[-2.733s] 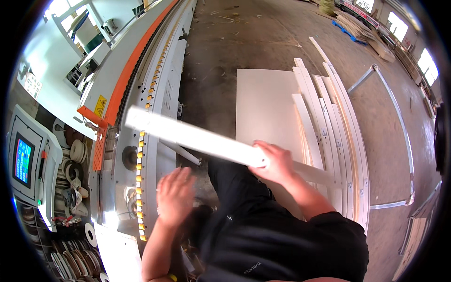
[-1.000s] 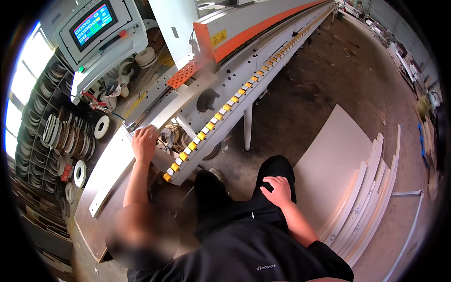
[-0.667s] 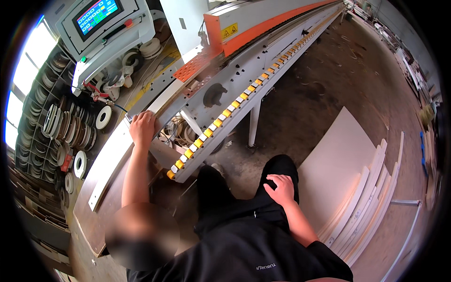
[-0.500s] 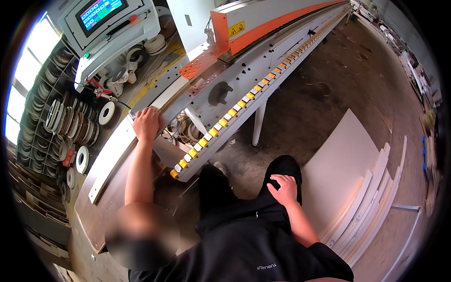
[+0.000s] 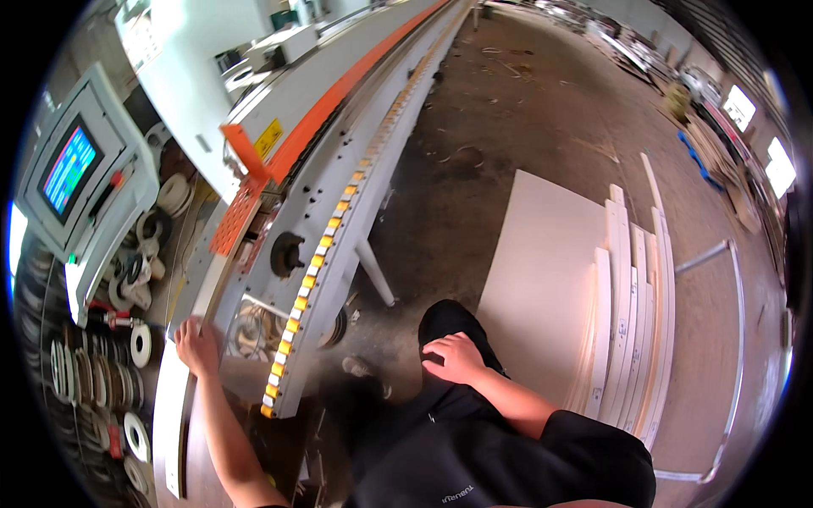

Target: The person repeatedly picks up white wooden planks from a stack on the floor and places them onto a conveyor belt of a woodworking machine. The person handles the planks one at a time, ensuring they are positioned correctly on the belt before moving to the next piece.

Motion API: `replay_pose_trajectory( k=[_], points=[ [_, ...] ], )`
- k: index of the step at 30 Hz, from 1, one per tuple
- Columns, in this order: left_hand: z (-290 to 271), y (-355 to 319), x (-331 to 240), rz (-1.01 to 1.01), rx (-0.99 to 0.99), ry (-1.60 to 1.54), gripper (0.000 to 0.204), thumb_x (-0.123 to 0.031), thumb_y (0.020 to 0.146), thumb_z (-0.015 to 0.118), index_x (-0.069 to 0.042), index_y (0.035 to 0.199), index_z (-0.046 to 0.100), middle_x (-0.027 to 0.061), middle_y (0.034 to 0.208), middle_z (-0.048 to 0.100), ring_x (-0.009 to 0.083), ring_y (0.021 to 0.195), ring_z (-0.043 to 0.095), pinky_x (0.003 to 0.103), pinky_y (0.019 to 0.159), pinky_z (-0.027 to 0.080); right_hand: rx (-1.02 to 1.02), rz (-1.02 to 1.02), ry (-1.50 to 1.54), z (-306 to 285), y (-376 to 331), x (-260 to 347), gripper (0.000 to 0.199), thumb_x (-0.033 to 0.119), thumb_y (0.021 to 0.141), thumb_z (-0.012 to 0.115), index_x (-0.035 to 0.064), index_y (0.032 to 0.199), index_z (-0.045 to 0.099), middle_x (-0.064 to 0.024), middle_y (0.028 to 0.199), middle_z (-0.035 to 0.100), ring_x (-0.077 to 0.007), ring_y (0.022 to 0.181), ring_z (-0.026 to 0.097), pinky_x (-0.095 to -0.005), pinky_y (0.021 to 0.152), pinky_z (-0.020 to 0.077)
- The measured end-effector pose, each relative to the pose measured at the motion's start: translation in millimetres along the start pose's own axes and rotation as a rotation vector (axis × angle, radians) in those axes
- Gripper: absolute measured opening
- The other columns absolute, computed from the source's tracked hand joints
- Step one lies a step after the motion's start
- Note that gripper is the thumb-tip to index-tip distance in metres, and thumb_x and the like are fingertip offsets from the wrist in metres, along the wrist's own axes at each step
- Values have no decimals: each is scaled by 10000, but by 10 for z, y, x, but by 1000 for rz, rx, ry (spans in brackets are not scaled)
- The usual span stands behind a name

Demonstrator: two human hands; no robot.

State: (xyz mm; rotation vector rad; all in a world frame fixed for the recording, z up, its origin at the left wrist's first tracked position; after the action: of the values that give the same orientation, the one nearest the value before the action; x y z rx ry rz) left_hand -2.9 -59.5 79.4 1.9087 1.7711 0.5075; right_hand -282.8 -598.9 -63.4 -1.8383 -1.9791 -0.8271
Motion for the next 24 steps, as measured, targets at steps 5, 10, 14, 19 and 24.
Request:
replay_pose_trajectory(
  k=[5,10,14,19,24],
  points=[
    [4,10,3,20,-1,9,200,-221,1000,693,-93,1139,759,86,1234,780,372,1142,685,498,1005,544,3,11,10,19,-33,-17,256,382,941,811,156,1061,804,-3,1127,830,-240,1095,756,-414,1005,502],
    [15,8,4,38,1,14,203,-230,1009,694,-90,1141,757,77,1245,780,371,1142,683,491,1006,542,7,-1,1,41,-43,-13,242,382,939,807,153,1018,809,-11,1043,824,-248,1053,752,-422,984,504],
    [-35,-4,-23,44,-61,1,184,-237,1025,690,-92,1097,777,90,1172,779,374,1119,680,491,994,538,-3,-19,-2,46,-46,-10,246,389,934,808,150,991,810,-16,1005,818,-257,1025,749,-426,976,505],
    [-53,-13,-33,33,-28,-10,181,-223,1023,691,-89,1110,778,89,1187,782,371,1125,681,488,1003,539,11,-9,-1,43,-51,-13,240,389,931,808,152,972,810,-19,987,816,-261,1017,750,-427,971,505],
    [-54,-31,-30,55,-55,-16,178,-219,1025,692,-85,1107,777,89,1196,784,369,1135,681,487,1005,539,-4,-14,4,31,-61,2,239,389,932,806,153,968,810,-21,974,812,-260,1008,752,-428,963,506]
  ],
)
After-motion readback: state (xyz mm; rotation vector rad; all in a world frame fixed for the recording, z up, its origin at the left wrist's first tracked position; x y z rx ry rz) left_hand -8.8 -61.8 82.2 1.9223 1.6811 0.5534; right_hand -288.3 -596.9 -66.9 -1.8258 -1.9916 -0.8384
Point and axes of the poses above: each hand's wrist, its own y-axis towards the middle knuckle, its own z-axis out of the palm, x = y × z, the point moved 7 cm from there along y, towards the middle knuckle
